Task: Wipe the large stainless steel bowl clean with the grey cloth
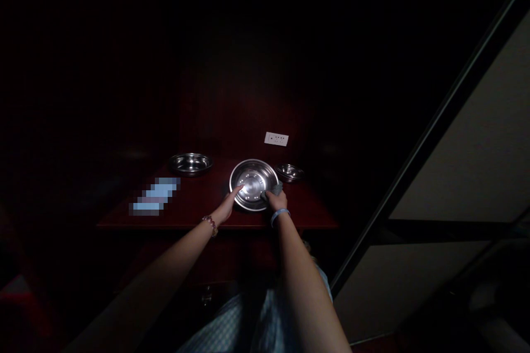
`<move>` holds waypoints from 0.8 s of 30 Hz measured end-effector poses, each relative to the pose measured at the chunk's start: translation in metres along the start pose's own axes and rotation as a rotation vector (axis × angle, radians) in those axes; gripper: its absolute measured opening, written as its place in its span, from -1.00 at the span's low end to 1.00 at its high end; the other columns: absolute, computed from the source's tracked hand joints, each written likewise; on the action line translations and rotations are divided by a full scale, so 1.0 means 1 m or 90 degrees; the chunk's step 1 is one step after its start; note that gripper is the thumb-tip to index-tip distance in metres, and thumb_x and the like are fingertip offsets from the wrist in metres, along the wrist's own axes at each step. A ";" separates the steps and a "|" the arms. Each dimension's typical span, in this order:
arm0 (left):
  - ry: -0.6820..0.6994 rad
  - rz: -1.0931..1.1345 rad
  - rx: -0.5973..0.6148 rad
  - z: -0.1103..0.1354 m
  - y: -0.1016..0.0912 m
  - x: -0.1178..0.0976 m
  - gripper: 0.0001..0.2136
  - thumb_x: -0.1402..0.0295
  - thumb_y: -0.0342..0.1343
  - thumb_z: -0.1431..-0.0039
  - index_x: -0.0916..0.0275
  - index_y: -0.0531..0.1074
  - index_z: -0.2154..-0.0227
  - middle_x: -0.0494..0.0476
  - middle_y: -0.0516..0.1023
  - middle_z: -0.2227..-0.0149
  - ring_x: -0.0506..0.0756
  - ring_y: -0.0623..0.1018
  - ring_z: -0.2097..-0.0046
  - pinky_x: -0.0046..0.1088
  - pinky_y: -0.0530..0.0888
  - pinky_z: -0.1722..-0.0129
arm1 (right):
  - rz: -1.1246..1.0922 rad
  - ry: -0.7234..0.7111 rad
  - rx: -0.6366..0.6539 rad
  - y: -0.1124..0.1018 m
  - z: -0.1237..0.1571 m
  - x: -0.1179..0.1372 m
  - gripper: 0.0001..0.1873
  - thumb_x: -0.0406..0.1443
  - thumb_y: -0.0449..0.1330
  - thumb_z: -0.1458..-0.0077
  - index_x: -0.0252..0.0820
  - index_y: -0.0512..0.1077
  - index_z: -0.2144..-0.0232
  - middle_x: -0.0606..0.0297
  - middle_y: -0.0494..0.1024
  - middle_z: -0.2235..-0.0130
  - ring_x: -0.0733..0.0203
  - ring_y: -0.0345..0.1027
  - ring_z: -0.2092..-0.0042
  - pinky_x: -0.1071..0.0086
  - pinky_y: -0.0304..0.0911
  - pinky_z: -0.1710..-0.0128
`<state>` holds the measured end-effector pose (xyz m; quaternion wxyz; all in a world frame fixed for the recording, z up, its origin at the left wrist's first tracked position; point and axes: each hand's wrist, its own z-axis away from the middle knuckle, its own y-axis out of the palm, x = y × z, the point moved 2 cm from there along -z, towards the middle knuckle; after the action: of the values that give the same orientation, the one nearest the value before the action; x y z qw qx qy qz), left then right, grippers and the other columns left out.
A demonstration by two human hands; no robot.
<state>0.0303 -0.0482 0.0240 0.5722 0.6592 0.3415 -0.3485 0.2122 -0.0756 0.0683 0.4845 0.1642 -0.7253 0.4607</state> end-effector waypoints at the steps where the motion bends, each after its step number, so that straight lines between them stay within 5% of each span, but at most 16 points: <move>1: -0.001 0.006 -0.002 0.000 0.000 -0.001 -0.52 0.01 0.37 0.09 0.27 0.60 0.19 0.30 0.69 0.06 0.31 0.48 -0.24 -0.14 0.23 -0.33 | 0.007 -0.002 -0.002 -0.001 0.000 0.000 -0.59 -0.29 0.32 0.04 -0.19 0.59 0.07 0.11 0.68 0.08 0.00 0.58 0.02 0.26 0.45 -0.01; 10: -0.019 0.018 -0.032 0.004 0.005 -0.007 -0.59 -0.01 0.30 0.08 0.24 0.59 0.31 0.23 0.70 0.16 0.32 0.54 -0.14 -0.14 0.32 -0.27 | 0.062 -0.058 0.000 -0.019 -0.004 -0.007 -0.59 -0.26 0.33 -0.01 -0.16 0.57 0.04 0.13 0.67 0.09 0.02 0.57 0.01 0.27 0.40 -0.04; 15: -0.043 0.028 0.019 0.007 0.010 -0.009 -0.56 -0.03 0.29 0.05 0.27 0.61 0.29 0.28 0.70 0.12 0.35 0.54 -0.16 -0.14 0.34 -0.26 | 0.067 -0.082 0.006 -0.026 -0.006 -0.010 -0.60 -0.25 0.34 0.00 -0.10 0.57 0.05 0.22 0.69 0.13 0.07 0.57 0.04 0.30 0.40 -0.03; 24: 0.021 0.005 0.050 0.004 0.003 -0.002 -0.47 -0.05 0.38 0.12 0.25 0.63 0.18 0.31 0.65 -0.04 0.33 0.38 -0.33 -0.15 0.15 -0.39 | 0.054 -0.057 -0.029 -0.020 -0.004 -0.009 -0.62 -0.23 0.32 -0.05 -0.10 0.58 0.04 0.19 0.68 0.09 0.03 0.56 -0.01 0.28 0.41 -0.05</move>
<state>0.0318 -0.0521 0.0265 0.5418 0.6879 0.3343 -0.3486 0.2324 -0.0845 0.0715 0.4355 0.1427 -0.7626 0.4565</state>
